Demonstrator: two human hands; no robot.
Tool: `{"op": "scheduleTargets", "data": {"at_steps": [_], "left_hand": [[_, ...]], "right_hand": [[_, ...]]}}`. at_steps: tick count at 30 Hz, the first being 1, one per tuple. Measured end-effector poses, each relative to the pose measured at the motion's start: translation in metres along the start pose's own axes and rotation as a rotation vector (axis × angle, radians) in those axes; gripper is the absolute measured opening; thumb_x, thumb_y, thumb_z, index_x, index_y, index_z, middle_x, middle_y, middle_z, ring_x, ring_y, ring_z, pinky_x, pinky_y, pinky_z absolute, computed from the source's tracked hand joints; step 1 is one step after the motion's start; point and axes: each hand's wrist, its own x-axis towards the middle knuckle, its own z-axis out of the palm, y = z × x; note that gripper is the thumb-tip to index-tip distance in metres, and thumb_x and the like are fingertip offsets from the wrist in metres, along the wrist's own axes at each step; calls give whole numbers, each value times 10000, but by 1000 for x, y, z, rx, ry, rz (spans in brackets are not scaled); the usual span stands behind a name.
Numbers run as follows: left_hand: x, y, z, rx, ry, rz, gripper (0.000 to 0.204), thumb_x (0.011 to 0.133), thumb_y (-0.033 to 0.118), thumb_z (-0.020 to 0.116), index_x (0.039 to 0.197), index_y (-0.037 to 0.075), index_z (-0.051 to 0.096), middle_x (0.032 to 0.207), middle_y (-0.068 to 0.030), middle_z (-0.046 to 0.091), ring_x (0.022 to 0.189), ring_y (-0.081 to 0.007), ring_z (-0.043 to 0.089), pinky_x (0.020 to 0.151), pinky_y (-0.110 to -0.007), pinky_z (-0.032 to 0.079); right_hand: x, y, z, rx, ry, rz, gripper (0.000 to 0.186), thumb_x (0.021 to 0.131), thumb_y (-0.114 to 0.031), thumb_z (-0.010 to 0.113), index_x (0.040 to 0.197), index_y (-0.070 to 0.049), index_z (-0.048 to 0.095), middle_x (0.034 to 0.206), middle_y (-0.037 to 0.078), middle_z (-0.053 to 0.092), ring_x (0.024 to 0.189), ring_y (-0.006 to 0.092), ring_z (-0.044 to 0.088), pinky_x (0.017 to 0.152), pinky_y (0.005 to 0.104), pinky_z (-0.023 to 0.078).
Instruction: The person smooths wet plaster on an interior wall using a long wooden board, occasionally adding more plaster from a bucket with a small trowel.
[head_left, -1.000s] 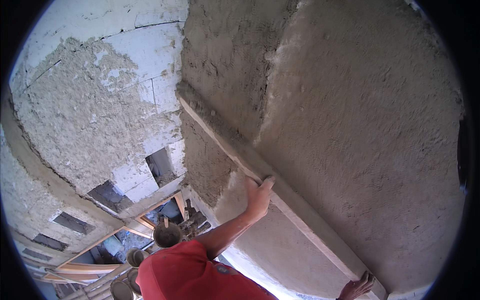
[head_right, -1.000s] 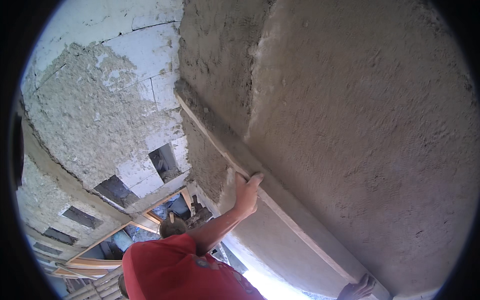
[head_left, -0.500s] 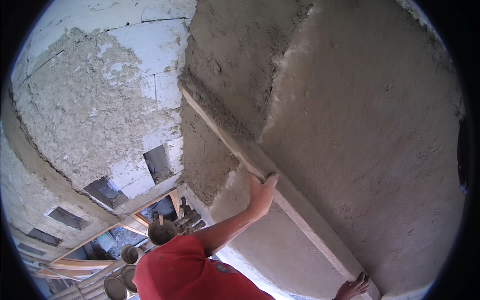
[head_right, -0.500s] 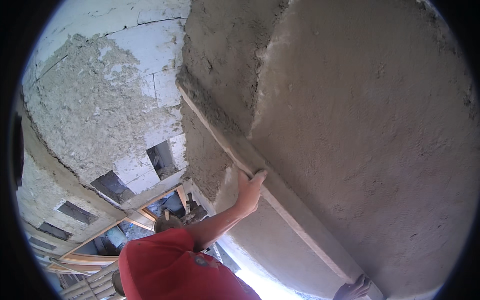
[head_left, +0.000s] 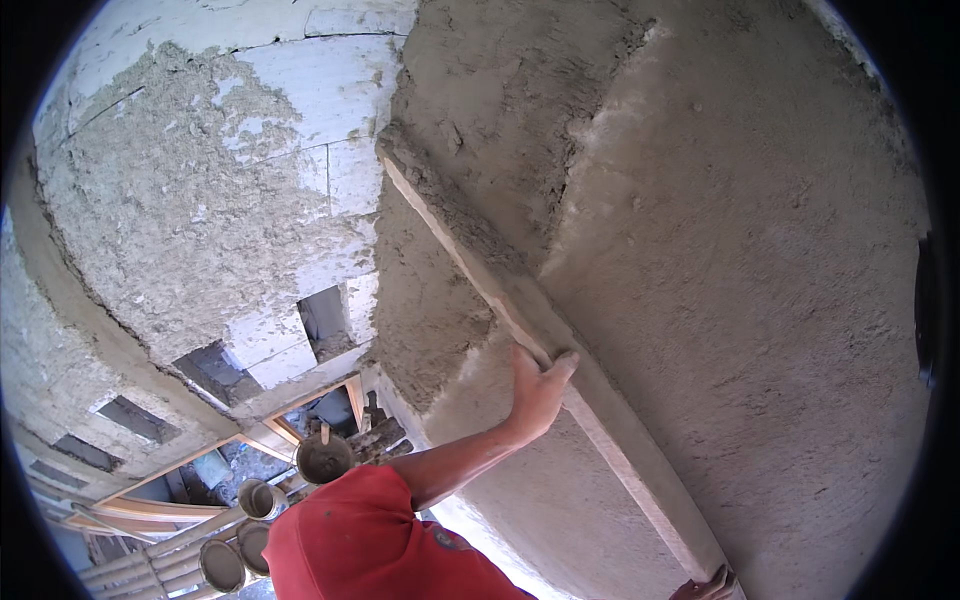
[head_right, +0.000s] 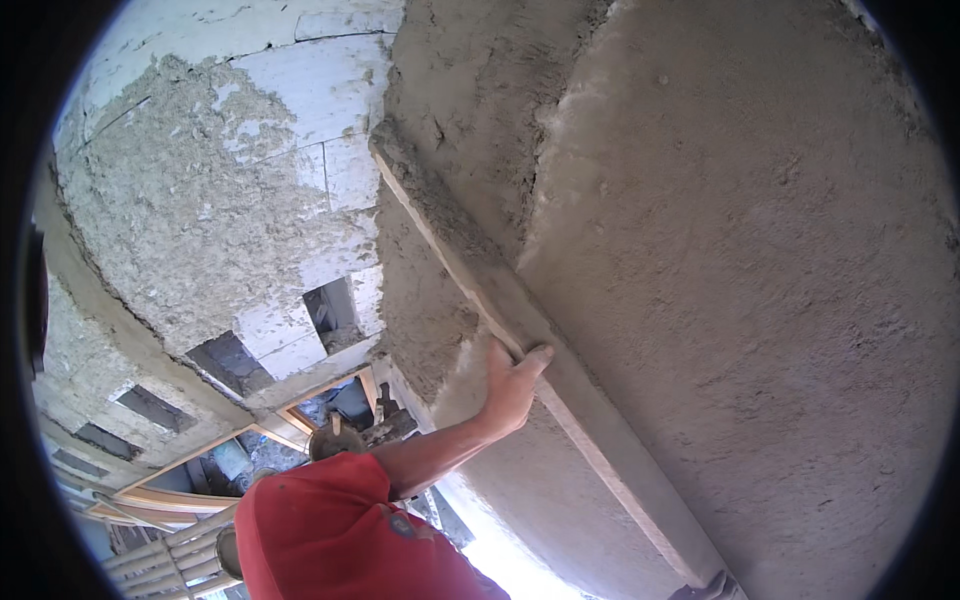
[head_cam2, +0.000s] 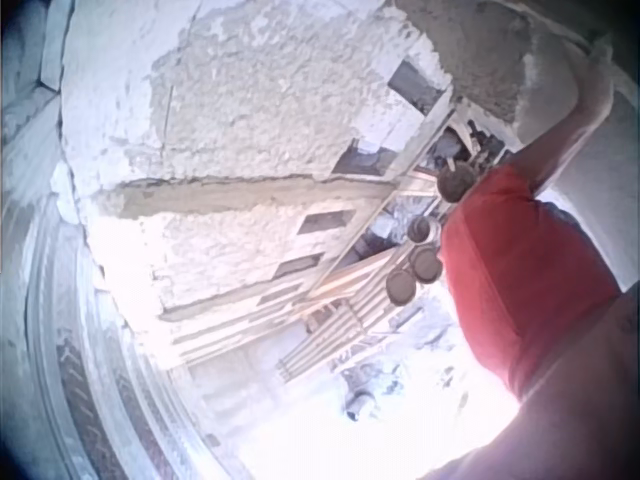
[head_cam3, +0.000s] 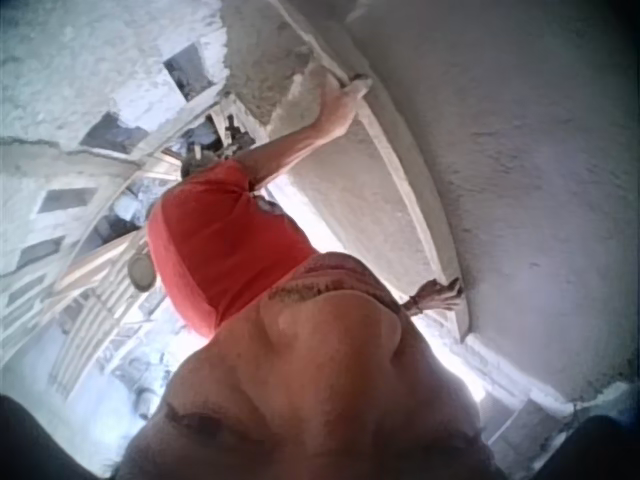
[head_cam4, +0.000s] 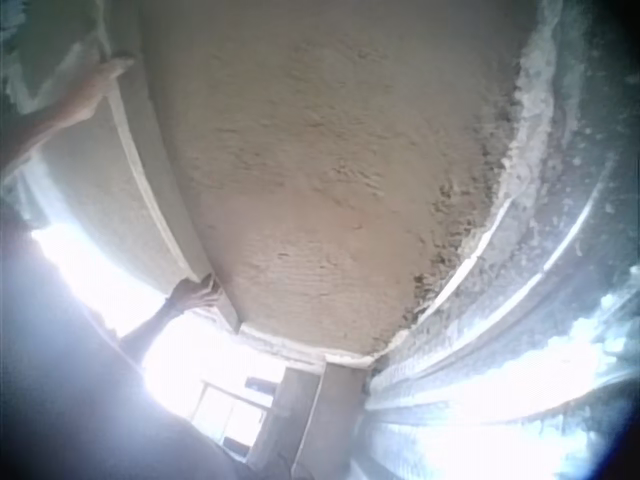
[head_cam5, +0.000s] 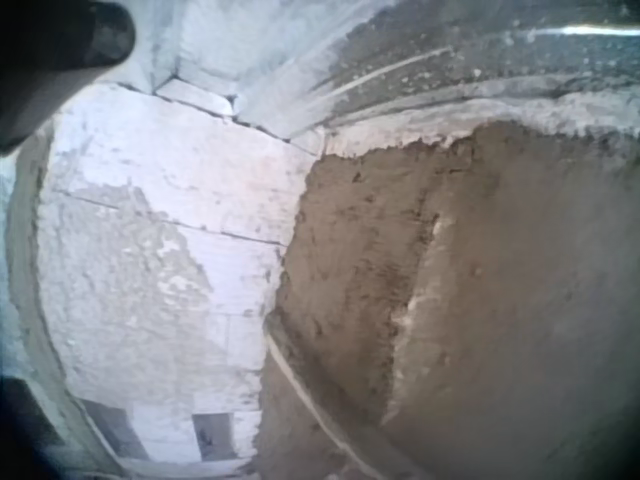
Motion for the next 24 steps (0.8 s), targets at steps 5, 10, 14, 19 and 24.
{"op": "scheduleTargets", "data": {"at_steps": [5, 10, 14, 19, 24], "left_hand": [[-9, -15, -6, -41, 62, -106, 443, 818, 28, 602, 1154, -30, 320, 1079, -142, 447, 955, -165, 489, 799, -311, 448], [-11, -21, -8, -53, -9, -5, 459, 814, 22, 598, 1163, -39, 306, 1090, -147, 444, 976, -181, 486, 810, -322, 450], [20, 28, 37, 39, -174, 118, 460, 817, 30, 598, 1157, -54, 299, 1067, -147, 444, 964, -182, 488, 818, -331, 449], [16, 43, 44, 40, -145, 130, 446, 831, 57, 607, 1132, -62, 300, 1030, -148, 444, 912, -165, 502, 753, -302, 466], [11, 24, 26, 19, -85, 66, 388, 839, 57, 596, 1096, -35, 320, 1044, -160, 449, 876, -158, 516, 694, -289, 476]], "right_hand": [[-11, 18, 12, 19, -20, -47, 460, 703, -42, 534, 1142, -177, 556, 1217, 146, 511, 1121, 388, 469, 885, 638, 339], [-11, 23, 14, -3, 16, -63, 410, 756, -104, 517, 1158, -172, 552, 1214, 139, 514, 1143, 380, 458, 899, 635, 329], [27, 12, -7, 46, 70, -45, 404, 794, -167, 497, 1196, -165, 541, 1220, 137, 513, 1156, 374, 455, 906, 638, 320], [25, 15, -9, 51, 17, 0, 443, 785, -180, 511, 1228, -173, 531, 1247, 134, 501, 1194, 383, 437, 942, 660, 289], [12, 24, 2, 39, -21, -31, 475, 752, -146, 531, 1226, -176, 530, 1286, 137, 481, 1207, 411, 424, 967, 687, 258]]}}
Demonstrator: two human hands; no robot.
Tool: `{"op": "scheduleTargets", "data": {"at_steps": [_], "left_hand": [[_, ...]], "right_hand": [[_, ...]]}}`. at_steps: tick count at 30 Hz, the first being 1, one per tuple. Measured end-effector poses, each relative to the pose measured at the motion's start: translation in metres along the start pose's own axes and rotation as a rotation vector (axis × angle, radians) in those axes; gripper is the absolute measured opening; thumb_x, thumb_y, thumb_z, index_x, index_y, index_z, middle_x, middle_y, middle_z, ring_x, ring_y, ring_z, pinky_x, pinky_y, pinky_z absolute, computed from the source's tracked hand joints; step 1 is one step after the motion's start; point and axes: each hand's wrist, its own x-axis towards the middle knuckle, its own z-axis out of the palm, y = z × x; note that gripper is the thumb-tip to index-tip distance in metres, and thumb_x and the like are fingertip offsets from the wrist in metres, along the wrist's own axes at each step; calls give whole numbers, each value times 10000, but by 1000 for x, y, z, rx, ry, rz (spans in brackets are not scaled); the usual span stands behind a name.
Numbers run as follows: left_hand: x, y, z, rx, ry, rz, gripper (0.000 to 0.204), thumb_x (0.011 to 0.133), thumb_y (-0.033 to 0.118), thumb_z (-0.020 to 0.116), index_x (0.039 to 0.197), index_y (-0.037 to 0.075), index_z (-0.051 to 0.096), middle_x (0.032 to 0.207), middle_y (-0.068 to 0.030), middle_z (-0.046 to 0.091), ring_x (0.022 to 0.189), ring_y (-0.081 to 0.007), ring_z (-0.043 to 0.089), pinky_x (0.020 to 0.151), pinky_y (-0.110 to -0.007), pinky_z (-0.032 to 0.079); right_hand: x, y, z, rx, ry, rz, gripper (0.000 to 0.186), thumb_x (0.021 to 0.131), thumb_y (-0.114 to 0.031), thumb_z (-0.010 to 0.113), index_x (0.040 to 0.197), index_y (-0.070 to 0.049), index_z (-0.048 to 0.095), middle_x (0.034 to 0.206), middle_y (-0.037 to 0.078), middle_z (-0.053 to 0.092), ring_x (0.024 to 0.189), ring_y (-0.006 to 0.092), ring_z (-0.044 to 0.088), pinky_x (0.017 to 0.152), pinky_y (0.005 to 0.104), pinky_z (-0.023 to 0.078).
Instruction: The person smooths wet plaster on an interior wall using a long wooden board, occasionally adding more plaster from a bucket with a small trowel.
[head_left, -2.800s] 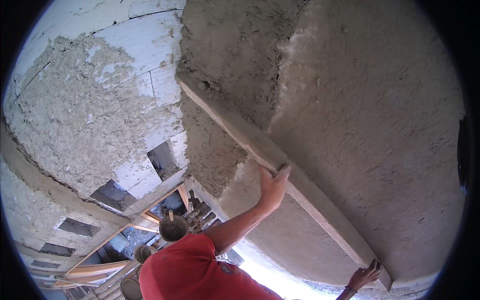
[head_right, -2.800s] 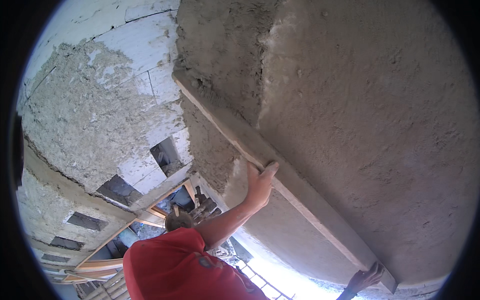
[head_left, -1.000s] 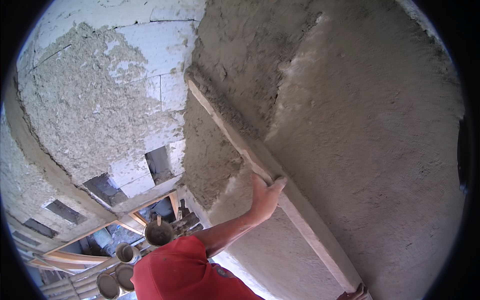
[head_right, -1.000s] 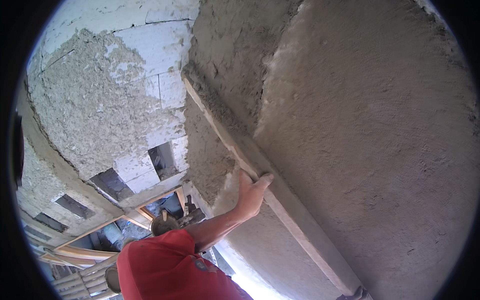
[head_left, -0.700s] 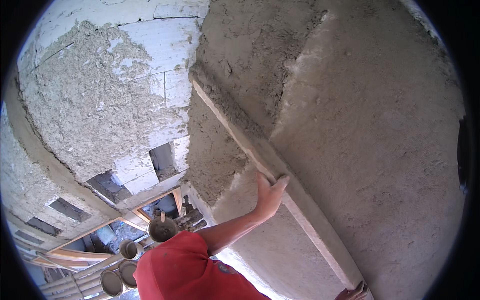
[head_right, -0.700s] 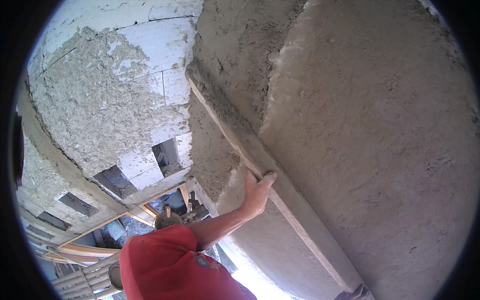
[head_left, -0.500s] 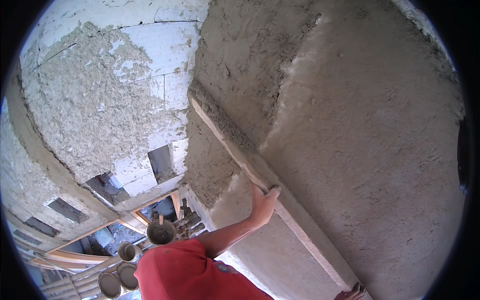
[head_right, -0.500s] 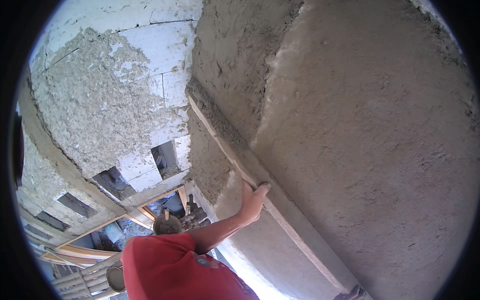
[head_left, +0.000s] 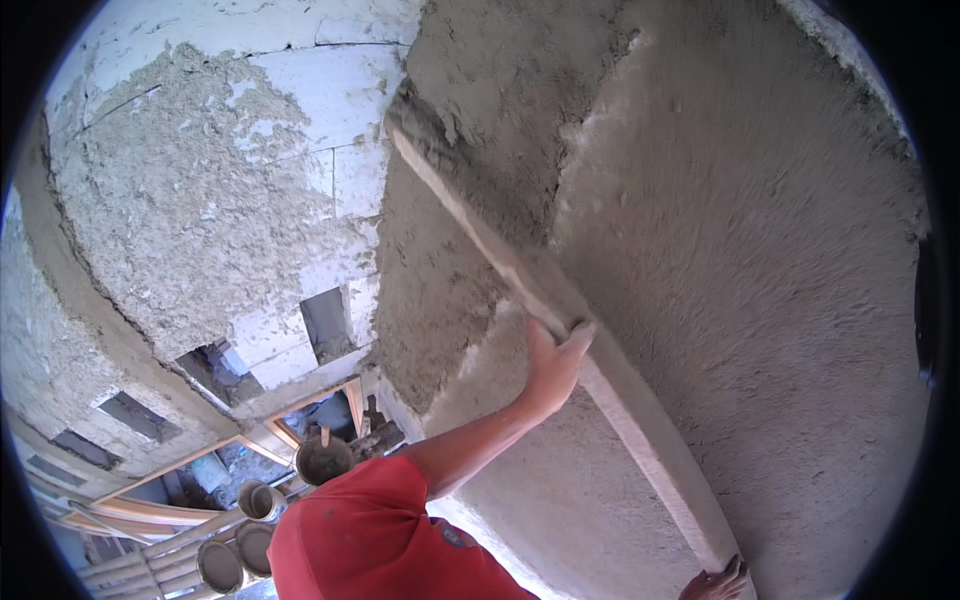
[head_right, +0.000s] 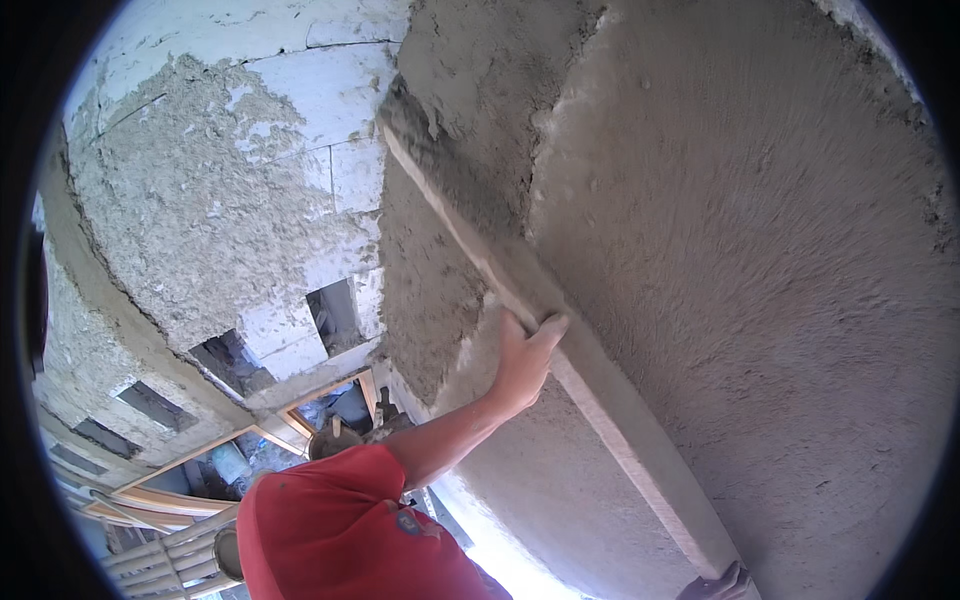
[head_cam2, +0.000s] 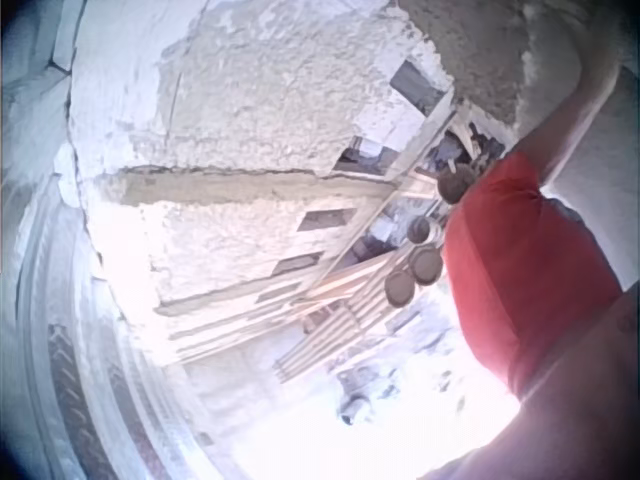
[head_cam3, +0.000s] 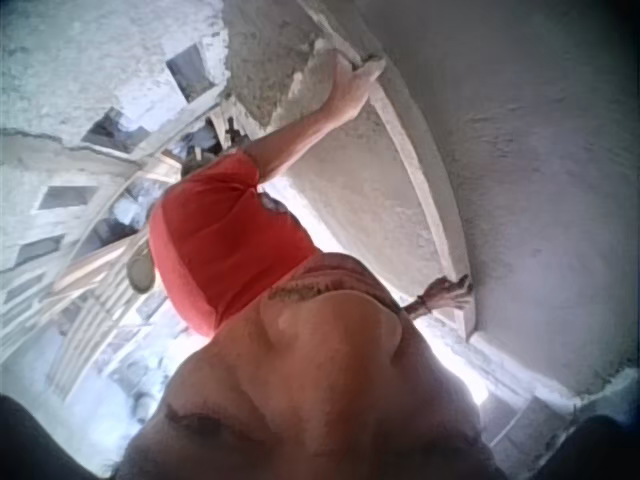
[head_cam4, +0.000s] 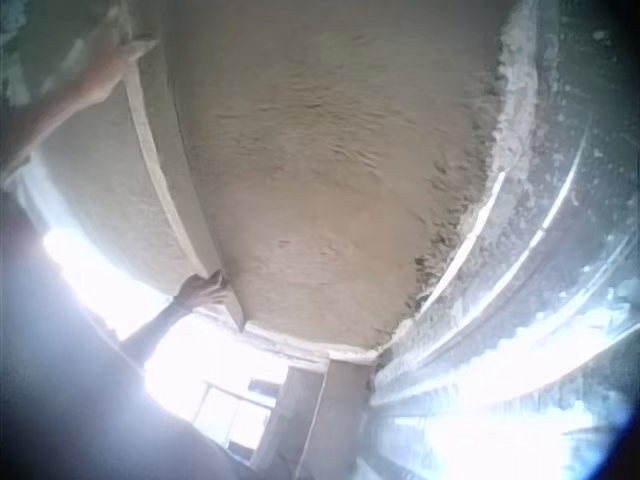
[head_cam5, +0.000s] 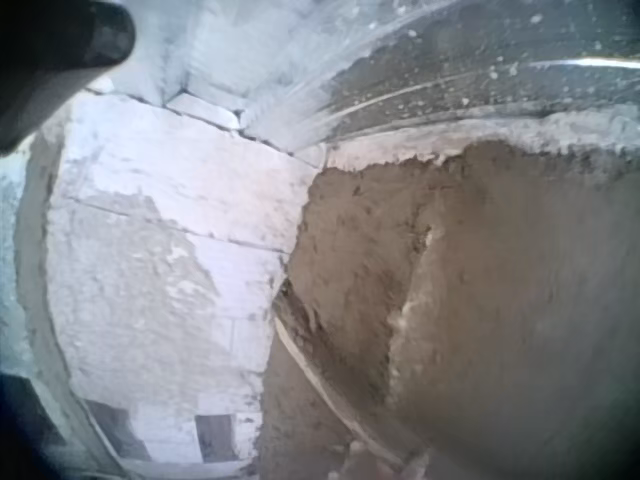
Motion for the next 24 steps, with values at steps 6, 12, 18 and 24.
{"op": "scheduleTargets", "data": {"at_steps": [6, 12, 18, 24], "left_hand": [[-9, -15, -13, -37, 76, -33, 364, 816, 3, 561, 1131, -84, 400, 1050, -131, 509, 901, -152, 549, 726, -299, 480], [10, 31, 22, -53, -101, 60, 305, 802, -26, 556, 1071, -71, 419, 1012, -119, 511, 862, -133, 543, 713, -276, 473], [16, 43, 38, -42, -53, 138, 294, 826, 49, 604, 968, -52, 368, 843, -92, 495, 706, -107, 537, 547, -256, 474], [20, 58, 57, -132, -86, 183, 225, 820, 66, 618, 864, -35, 421, 799, -87, 508, 621, -125, 543, 419, -240, 461]], "right_hand": [[-8, -2, 8, -1, 16, 22, 483, 738, -119, 540, 1215, -189, 538, 1282, 127, 486, 1202, 405, 430, 961, 691, 265], [28, -16, -22, 55, 114, 76, 426, 748, -98, 541, 1165, -182, 555, 1237, 119, 505, 1188, 379, 446, 946, 669, 296], [40, -7, -25, -17, 99, 90, 405, 768, -211, 603, 1172, -189, 585, 1238, 100, 530, 1195, 348, 448, 951, 605, 328], [66, 16, -30, -110, 160, 98, 508, 782, -66, 612, 1269, -111, 476, 1279, 138, 474, 1191, 334, 439, 957, 475, 348]]}}
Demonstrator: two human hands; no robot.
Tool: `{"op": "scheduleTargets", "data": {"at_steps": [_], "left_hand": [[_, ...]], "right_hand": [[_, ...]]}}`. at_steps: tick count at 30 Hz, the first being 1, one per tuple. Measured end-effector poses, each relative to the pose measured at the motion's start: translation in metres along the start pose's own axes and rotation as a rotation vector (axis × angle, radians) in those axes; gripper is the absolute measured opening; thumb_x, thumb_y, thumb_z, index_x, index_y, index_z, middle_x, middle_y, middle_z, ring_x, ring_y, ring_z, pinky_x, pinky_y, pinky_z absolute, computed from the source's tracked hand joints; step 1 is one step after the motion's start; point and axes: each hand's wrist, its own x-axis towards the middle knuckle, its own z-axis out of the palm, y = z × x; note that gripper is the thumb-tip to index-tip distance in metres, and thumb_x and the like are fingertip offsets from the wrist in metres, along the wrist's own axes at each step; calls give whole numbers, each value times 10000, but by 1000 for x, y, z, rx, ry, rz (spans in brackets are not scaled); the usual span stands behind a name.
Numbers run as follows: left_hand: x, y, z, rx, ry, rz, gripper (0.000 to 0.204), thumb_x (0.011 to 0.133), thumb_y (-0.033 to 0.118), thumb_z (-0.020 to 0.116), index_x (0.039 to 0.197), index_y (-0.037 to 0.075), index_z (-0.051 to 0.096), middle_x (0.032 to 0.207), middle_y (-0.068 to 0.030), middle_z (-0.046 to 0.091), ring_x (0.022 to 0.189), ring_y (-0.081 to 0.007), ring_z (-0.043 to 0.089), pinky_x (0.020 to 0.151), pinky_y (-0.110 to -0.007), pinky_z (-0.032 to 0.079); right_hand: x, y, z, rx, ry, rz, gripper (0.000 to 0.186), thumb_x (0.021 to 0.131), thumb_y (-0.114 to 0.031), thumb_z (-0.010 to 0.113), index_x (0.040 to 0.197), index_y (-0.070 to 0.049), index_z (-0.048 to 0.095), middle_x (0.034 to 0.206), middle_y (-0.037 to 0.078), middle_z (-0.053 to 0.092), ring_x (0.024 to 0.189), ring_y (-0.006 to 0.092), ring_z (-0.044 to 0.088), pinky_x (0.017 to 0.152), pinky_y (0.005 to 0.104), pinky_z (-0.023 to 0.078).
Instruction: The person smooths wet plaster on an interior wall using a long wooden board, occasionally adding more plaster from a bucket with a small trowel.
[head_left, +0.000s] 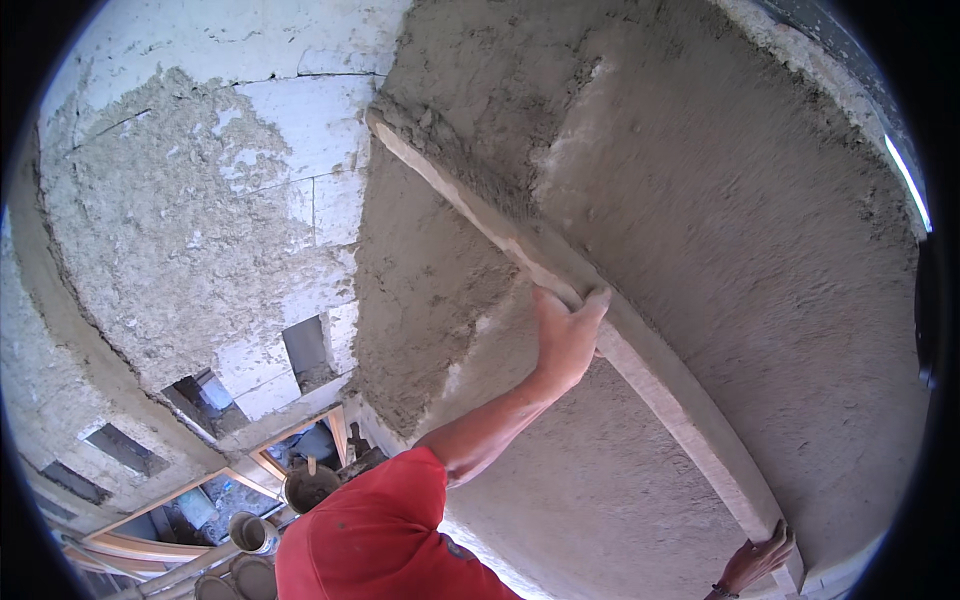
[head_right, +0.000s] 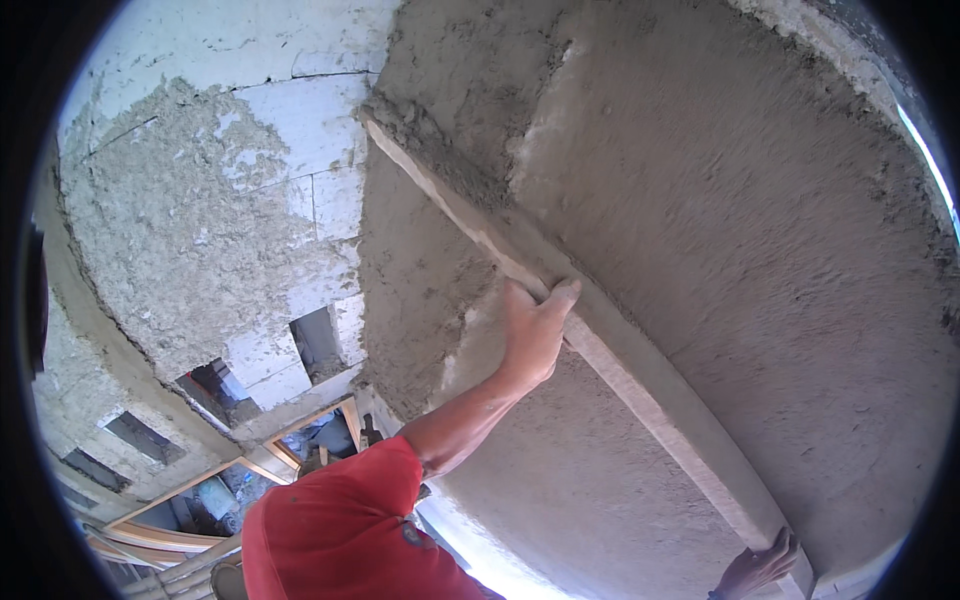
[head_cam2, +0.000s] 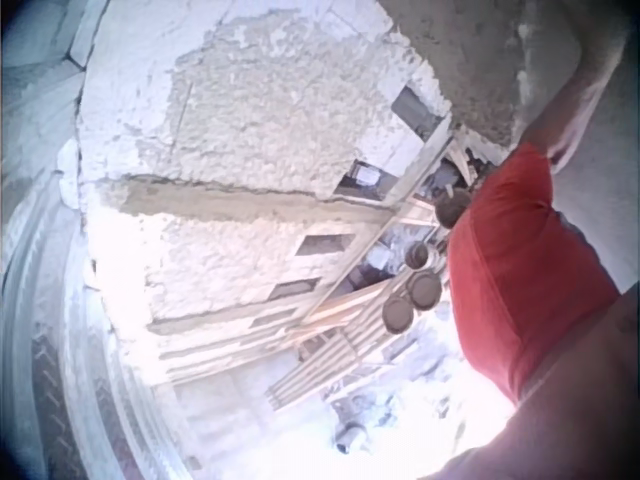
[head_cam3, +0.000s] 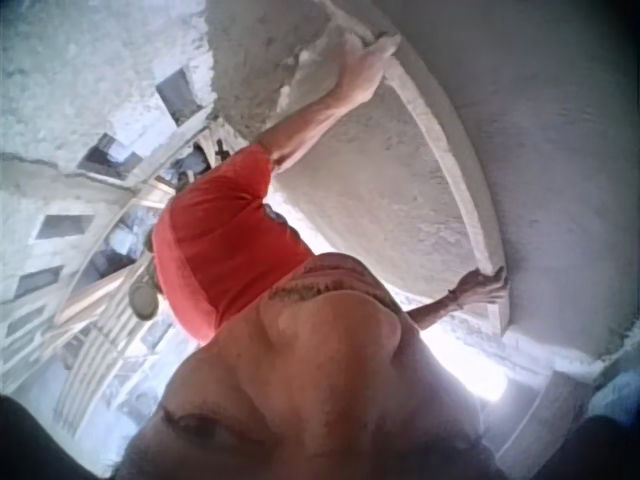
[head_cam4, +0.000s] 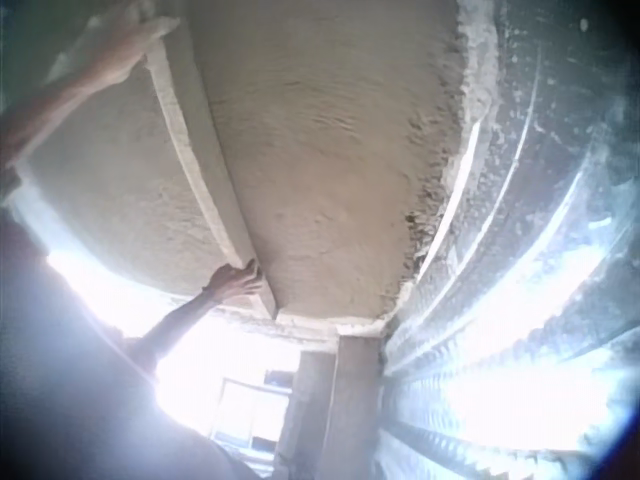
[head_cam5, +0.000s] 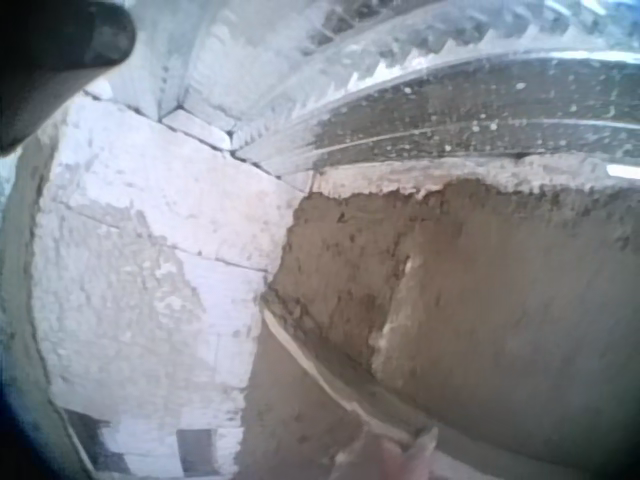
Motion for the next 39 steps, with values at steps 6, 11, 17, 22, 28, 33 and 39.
{"op": "scheduleTargets", "data": {"at_steps": [6, 11, 17, 22, 28, 33, 39], "left_hand": [[29, 24, 32, 33, -262, -58, 276, 825, 99, 635, 804, -22, 388, 752, -94, 496, 536, -140, 535, 320, -224, 417], [38, 51, 74, 45, -170, -73, 352, 812, 109, 635, 927, -65, 352, 814, -146, 511, 589, -171, 558, 395, -274, 468], [15, 60, 82, 22, -174, 1, 472, 800, 104, 630, 1068, -117, 311, 980, -214, 488, 897, -233, 542, 784, -328, 465], [-25, 53, 49, -10, -160, -45, 475, 802, 80, 607, 1118, -90, 295, 997, -182, 481, 931, -210, 530, 798, -324, 465], [-100, 52, -19, -10, -71, -291, 482, 795, 62, 599, 1151, -34, 290, 978, -138, 470, 805, -154, 563, 575, -285, 533], [-167, 43, -77, -21, 131, -499, 459, 798, 82, 611, 1133, -14, 312, 954, -115, 480, 678, -127, 585, 390, -258, 520], [-237, 38, -139, -66, 262, -696, 414, 817, 131, 618, 1108, -32, 372, 952, -170, 543, 726, -254, 637, 510, -393, 558]], "right_hand": [[24, 9, -3, -19, 19, 44, 563, 758, -117, 670, 1276, -158, 453, 1262, 99, 467, 1201, 293, 439, 967, 480, 374], [35, 16, -5, -5, 90, 97, 551, 757, -130, 681, 1267, -160, 473, 1245, 79, 484, 1207, 283, 436, 964, 480, 374], [13, 35, -1, 7, 98, 118, 551, 733, -161, 716, 1243, -157, 507, 1203, 48, 521, 1175, 276, 471, 933, 478, 386], [-30, 50, -12, 57, 58, 11, 524, 741, -169, 707, 1232, -139, 525, 1203, 64, 531, 1145, 297, 497, 878, 501, 410], [-69, 62, -51, -23, -65, -92, 496, 741, -134, 701, 1214, -120, 551, 1213, 96, 571, 1114, 297, 536, 855, 529, 440], [-88, 73, -99, 40, -156, -192, 431, 752, -353, 673, 1163, -226, 647, 1186, 22, 608, 1159, 287, 508, 941, 540, 362], [-86, 90, -141, -45, -101, -397, 373, 791, -361, 648, 1143, -238, 659, 1135, -1, 638, 1108, 261, 561, 887, 502, 387]]}}
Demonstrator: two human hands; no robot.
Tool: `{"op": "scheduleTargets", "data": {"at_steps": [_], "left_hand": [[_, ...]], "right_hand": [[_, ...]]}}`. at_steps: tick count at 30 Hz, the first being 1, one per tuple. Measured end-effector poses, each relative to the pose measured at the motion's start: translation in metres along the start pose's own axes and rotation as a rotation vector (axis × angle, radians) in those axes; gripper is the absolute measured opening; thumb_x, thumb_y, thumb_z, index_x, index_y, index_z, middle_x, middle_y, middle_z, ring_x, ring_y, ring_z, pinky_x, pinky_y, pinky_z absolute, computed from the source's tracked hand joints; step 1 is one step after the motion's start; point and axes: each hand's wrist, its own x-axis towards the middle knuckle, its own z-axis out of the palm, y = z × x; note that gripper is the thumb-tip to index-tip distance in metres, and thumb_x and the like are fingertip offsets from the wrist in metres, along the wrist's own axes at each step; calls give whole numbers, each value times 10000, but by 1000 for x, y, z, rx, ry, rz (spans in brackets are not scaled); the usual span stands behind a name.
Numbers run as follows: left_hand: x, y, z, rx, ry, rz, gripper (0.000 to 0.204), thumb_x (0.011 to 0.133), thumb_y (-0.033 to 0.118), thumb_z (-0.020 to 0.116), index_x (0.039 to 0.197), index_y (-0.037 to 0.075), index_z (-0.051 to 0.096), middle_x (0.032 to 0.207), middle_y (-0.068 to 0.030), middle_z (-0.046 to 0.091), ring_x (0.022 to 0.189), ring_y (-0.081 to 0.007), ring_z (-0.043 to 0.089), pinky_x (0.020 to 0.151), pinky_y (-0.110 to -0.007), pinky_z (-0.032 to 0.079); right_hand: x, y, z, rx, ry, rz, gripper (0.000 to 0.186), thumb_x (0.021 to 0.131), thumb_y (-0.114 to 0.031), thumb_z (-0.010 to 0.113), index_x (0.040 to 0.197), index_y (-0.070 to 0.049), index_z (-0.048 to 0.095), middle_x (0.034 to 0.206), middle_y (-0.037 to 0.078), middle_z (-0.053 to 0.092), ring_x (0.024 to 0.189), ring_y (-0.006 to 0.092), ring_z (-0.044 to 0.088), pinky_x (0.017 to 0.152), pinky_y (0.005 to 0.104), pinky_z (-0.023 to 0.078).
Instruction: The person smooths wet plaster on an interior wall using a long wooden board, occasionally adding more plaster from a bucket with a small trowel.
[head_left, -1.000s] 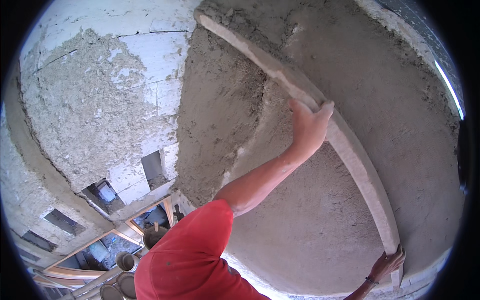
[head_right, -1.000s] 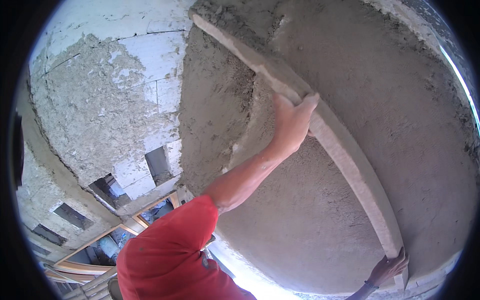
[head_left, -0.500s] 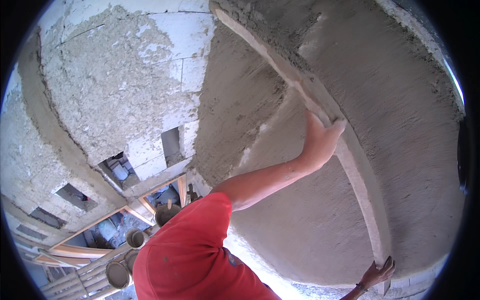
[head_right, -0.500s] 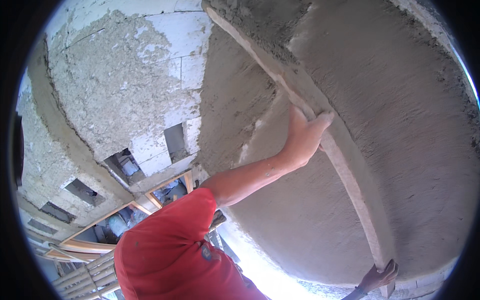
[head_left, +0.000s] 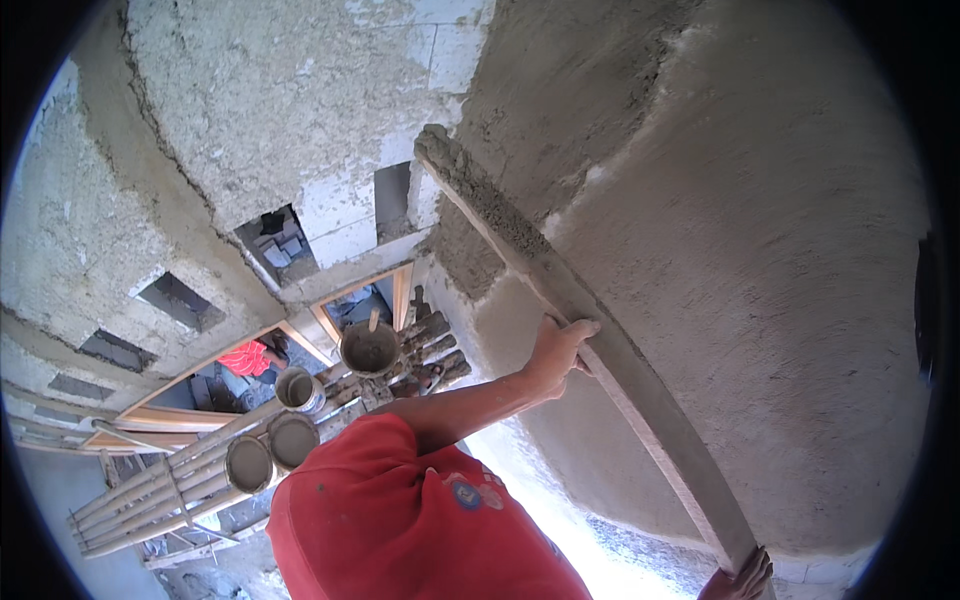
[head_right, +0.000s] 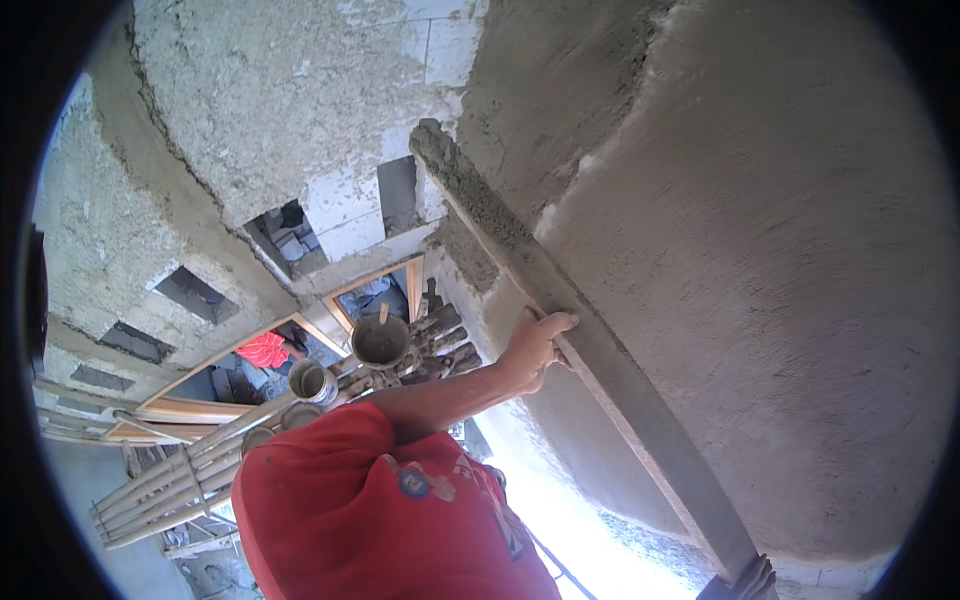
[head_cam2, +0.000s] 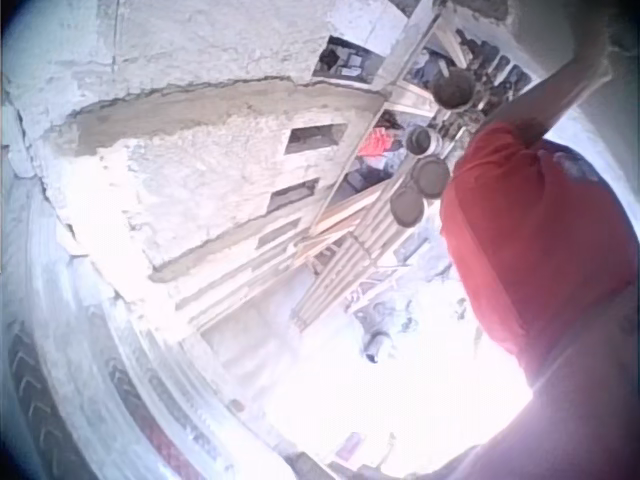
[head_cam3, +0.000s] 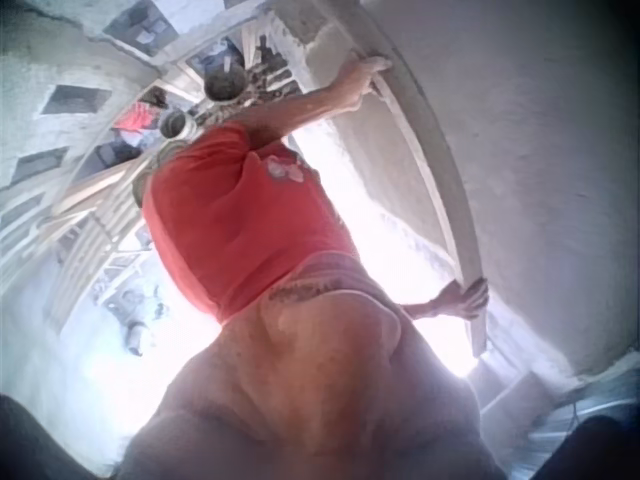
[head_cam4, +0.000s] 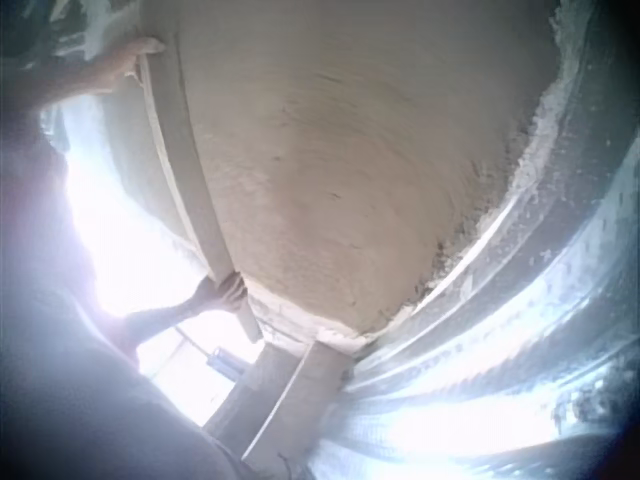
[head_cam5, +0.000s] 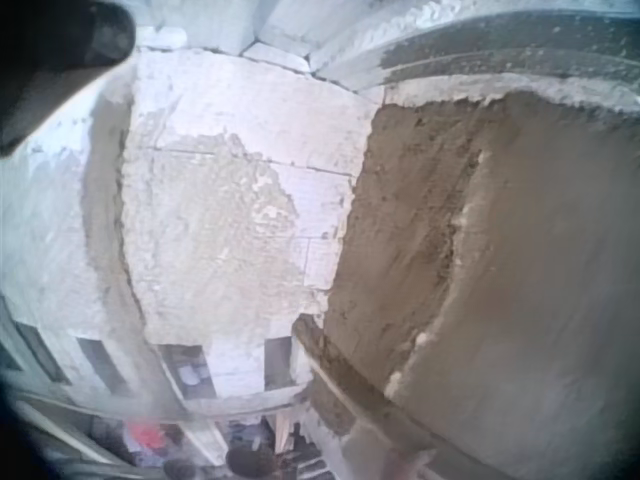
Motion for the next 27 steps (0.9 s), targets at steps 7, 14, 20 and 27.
{"op": "scheduleTargets", "data": {"at_steps": [7, 14, 20, 27], "left_hand": [[-20, -32, -77, -139, 87, -182, 327, 833, 164, 560, 1067, -54, 497, 924, -194, 603, 778, -327, 649, 557, -453, 543], [-36, -42, -142, -241, 281, -227, 362, 826, 217, 537, 1106, -6, 481, 979, -149, 600, 852, -302, 635, 639, -485, 519], [-44, -33, -209, -416, 517, -178, 368, 821, 245, 557, 1116, 41, 473, 1051, -120, 583, 921, -283, 614, 751, -478, 526], [30, -45, -394, -533, 820, -166, 323, 847, 281, 565, 1098, 82, 526, 1012, -89, 606, 858, -297, 619, 719, -478, 523]], "right_hand": [[41, -16, -60, -43, 65, -273, 298, 839, -305, 549, 1082, -189, 676, 1092, 16, 647, 1089, 272, 571, 865, 483, 393], [102, -65, -124, 198, 116, -630, 484, 961, -502, 369, 1051, -137, 674, 1056, 47, 648, 963, 278, 584, 822, 449, 417], [166, -144, -187, 206, 157, -983, 543, 962, -528, 322, 1035, -123, 677, 995, 56, 664, 878, 272, 609, 779, 403, 442], [166, -344, -163, 411, 194, -1416, 207, 806, -135, 565, 991, -68, 633, 925, 80, 639, 924, 226, 590, 877, 419, 438]]}}
